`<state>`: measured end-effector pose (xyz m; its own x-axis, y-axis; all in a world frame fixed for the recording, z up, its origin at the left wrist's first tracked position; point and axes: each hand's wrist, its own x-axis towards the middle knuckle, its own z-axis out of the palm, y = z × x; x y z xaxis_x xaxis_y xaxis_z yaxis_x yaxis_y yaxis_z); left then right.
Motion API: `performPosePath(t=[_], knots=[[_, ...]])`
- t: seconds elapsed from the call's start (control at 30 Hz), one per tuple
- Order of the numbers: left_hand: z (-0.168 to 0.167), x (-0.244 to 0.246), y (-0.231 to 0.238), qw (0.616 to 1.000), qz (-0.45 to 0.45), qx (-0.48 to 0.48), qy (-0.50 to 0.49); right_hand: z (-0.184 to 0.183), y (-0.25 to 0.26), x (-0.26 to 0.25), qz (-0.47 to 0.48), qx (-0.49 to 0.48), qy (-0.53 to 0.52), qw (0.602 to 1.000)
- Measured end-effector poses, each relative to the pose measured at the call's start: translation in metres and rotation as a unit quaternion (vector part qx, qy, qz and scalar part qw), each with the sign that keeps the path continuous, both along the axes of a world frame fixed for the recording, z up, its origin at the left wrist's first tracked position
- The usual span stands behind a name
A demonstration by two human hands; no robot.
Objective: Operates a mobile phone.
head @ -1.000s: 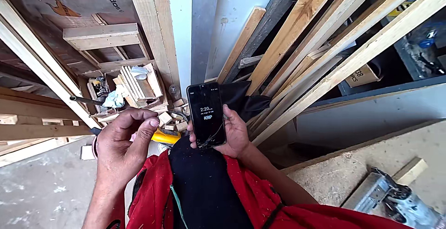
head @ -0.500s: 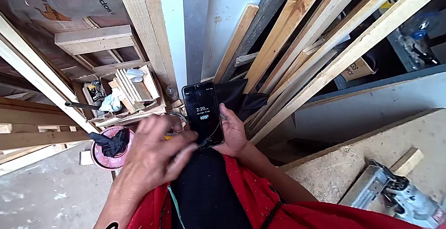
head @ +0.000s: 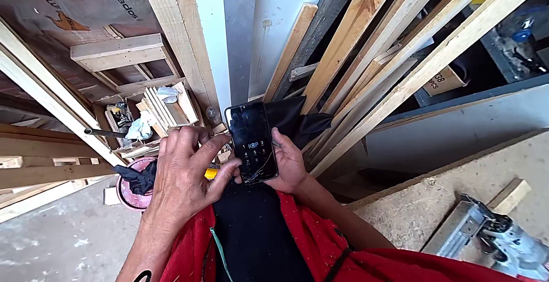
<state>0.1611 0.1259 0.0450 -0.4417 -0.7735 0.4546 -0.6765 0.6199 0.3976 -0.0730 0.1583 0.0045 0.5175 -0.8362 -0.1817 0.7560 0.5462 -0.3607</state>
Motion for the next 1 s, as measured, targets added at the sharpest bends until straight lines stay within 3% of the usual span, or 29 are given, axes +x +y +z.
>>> performPosePath(t=[0.23,0.53,0.77,1.0], knots=[[-0.002,-0.007,0.002,0.999,-0.032,0.009,0.005,0.0,0.001,-0.002,-0.015,0.02,0.001,1.0],[0.002,-0.01,-0.007,0.999,0.012,0.039,-0.014,-0.006,-0.001,0.002,0.019,-0.055,0.023,0.998],[-0.006,-0.011,0.002,0.994,-0.102,0.019,0.034,-0.009,0.001,-0.001,-0.029,-0.025,0.042,0.998],[-0.004,-0.002,-0.003,0.995,-0.064,0.001,0.075,-0.01,0.0,-0.003,-0.009,-0.033,0.016,0.999]])
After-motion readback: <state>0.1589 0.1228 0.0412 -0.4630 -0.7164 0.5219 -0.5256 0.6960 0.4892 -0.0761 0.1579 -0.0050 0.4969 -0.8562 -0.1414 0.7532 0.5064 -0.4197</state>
